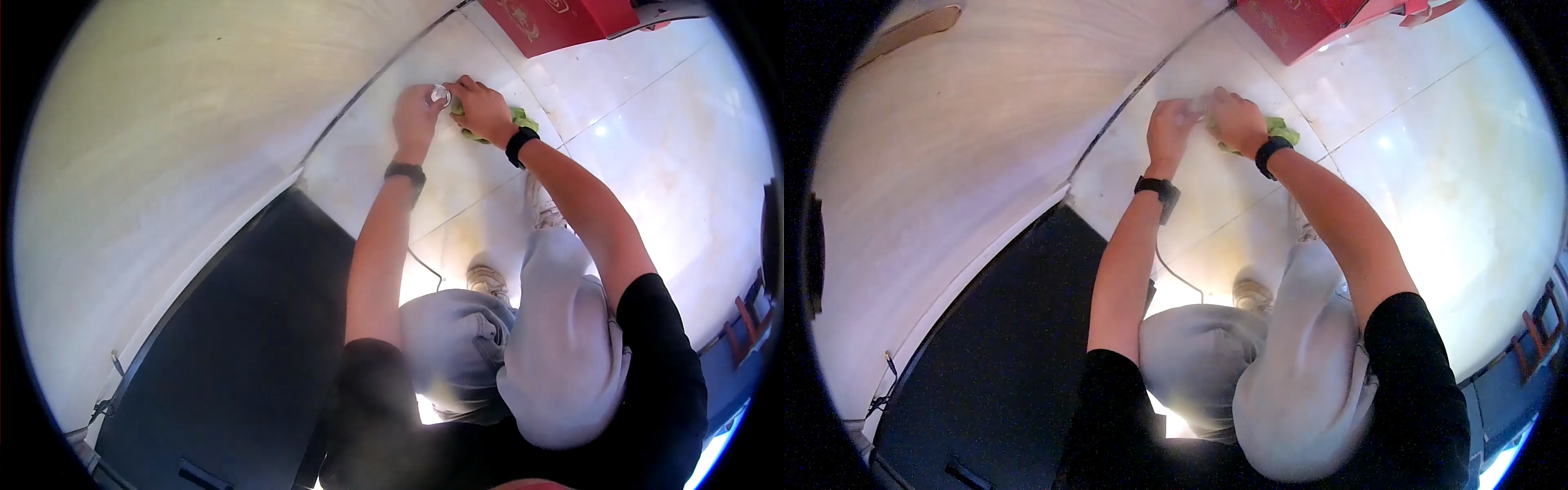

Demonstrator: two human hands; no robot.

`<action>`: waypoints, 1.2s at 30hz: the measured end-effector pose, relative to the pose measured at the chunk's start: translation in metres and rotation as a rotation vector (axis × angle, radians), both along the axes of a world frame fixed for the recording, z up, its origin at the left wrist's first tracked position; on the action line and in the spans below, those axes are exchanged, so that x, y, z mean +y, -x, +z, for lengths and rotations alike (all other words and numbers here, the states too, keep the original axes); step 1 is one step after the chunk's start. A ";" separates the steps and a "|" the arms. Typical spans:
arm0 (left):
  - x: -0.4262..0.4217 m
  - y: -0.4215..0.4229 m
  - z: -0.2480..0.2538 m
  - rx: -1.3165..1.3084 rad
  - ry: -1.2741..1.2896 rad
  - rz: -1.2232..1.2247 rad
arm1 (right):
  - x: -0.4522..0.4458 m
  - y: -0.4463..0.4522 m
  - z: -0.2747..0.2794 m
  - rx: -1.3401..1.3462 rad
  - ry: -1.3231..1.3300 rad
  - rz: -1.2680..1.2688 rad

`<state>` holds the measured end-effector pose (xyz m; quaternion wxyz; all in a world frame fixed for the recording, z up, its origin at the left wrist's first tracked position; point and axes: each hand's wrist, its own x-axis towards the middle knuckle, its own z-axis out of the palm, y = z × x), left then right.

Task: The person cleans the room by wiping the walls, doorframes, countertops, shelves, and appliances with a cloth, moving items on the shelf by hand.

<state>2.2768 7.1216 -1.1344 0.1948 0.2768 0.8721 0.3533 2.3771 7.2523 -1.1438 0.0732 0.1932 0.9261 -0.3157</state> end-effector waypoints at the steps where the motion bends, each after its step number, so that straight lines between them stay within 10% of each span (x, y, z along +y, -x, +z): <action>1: 0.004 -0.003 -0.001 0.027 0.009 0.002 | 0.000 0.001 0.000 -0.019 0.008 0.007; 16: -0.018 -0.022 -0.025 0.013 0.090 0.232 | -0.023 -0.011 -0.004 0.106 0.466 -0.147; 25: -0.004 -0.026 0.039 -0.169 -0.347 0.156 | -0.014 -0.030 0.044 0.162 1.023 -0.386; 33: -0.039 -0.079 0.295 -0.365 -0.364 0.257 | 0.051 -0.087 0.322 0.234 0.832 -0.132; 36: -0.028 -0.096 0.471 -0.296 -0.237 0.249 | 0.078 -0.122 0.449 0.342 0.755 -0.211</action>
